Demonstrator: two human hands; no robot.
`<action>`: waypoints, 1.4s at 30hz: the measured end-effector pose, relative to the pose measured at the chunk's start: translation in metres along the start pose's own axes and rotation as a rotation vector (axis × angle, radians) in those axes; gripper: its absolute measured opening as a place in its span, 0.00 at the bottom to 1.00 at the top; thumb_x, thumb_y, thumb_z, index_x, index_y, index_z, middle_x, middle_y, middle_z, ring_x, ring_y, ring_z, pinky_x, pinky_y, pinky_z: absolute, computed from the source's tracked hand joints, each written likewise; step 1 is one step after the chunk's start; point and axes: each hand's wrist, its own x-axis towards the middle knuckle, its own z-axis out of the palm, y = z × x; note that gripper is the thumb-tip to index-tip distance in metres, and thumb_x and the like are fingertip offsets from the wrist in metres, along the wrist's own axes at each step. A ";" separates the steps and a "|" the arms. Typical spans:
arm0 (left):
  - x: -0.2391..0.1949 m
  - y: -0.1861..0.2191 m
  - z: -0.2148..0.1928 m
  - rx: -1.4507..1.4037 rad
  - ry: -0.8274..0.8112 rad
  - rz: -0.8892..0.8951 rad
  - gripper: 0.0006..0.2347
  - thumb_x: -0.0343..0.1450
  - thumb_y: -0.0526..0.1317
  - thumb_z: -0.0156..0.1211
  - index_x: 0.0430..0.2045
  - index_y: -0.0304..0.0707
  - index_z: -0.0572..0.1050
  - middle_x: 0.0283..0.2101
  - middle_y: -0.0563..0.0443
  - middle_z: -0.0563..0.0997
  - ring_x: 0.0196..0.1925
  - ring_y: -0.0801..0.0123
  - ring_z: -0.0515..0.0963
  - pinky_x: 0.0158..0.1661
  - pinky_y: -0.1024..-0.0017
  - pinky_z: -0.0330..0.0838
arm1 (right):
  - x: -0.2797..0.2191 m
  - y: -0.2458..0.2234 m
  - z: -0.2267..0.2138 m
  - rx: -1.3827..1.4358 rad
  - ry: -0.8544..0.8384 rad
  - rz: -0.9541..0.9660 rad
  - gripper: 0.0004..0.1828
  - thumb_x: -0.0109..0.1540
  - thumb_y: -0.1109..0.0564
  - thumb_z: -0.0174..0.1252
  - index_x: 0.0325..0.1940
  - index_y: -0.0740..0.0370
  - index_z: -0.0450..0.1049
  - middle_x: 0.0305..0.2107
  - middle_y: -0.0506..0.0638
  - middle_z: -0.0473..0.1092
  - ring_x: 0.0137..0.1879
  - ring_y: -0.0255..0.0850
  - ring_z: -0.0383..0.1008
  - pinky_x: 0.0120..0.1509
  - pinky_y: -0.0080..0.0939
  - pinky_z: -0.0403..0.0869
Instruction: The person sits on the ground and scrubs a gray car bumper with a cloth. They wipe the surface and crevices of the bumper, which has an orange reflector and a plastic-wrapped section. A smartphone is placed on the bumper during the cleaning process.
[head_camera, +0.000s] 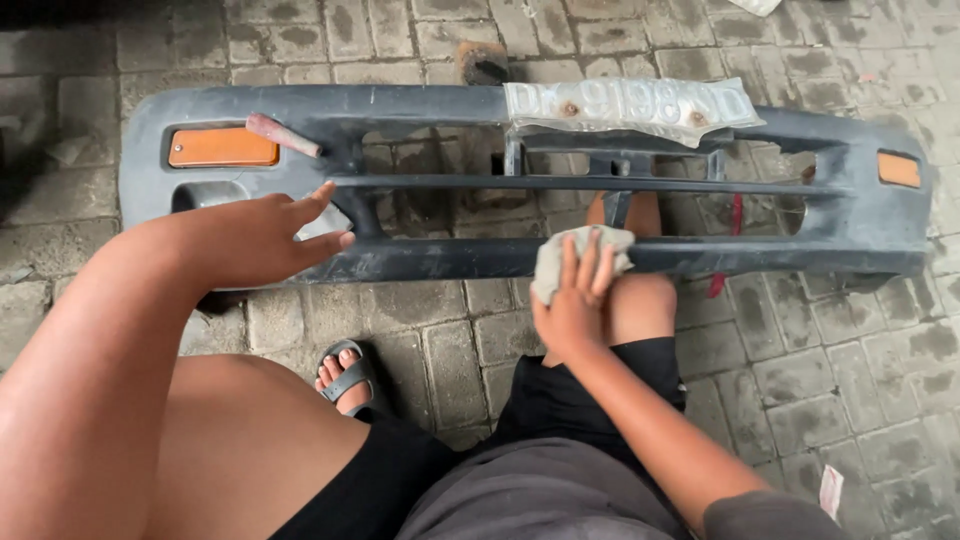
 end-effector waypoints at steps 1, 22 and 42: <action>0.023 -0.008 0.006 -0.002 0.003 -0.007 0.35 0.72 0.66 0.32 0.76 0.76 0.33 0.79 0.59 0.47 0.78 0.59 0.56 0.71 0.52 0.53 | 0.001 -0.024 -0.002 0.005 0.000 -0.006 0.50 0.64 0.42 0.56 0.83 0.59 0.40 0.78 0.61 0.24 0.81 0.65 0.19 0.82 0.69 0.35; 0.146 -0.045 0.087 0.350 0.048 -0.029 0.35 0.74 0.65 0.39 0.76 0.70 0.35 0.80 0.42 0.28 0.81 0.49 0.39 0.71 0.41 0.40 | 0.081 -0.176 -0.018 0.120 -0.386 -0.294 0.31 0.59 0.38 0.55 0.59 0.59 0.76 0.53 0.54 0.75 0.64 0.52 0.72 0.66 0.53 0.72; 0.152 -0.039 0.086 0.307 0.001 -0.041 0.39 0.72 0.70 0.33 0.77 0.62 0.32 0.80 0.46 0.27 0.81 0.46 0.36 0.72 0.43 0.32 | 0.094 -0.223 -0.057 0.197 -0.668 -0.302 0.30 0.64 0.43 0.48 0.45 0.77 0.79 0.42 0.70 0.77 0.55 0.64 0.76 0.56 0.61 0.77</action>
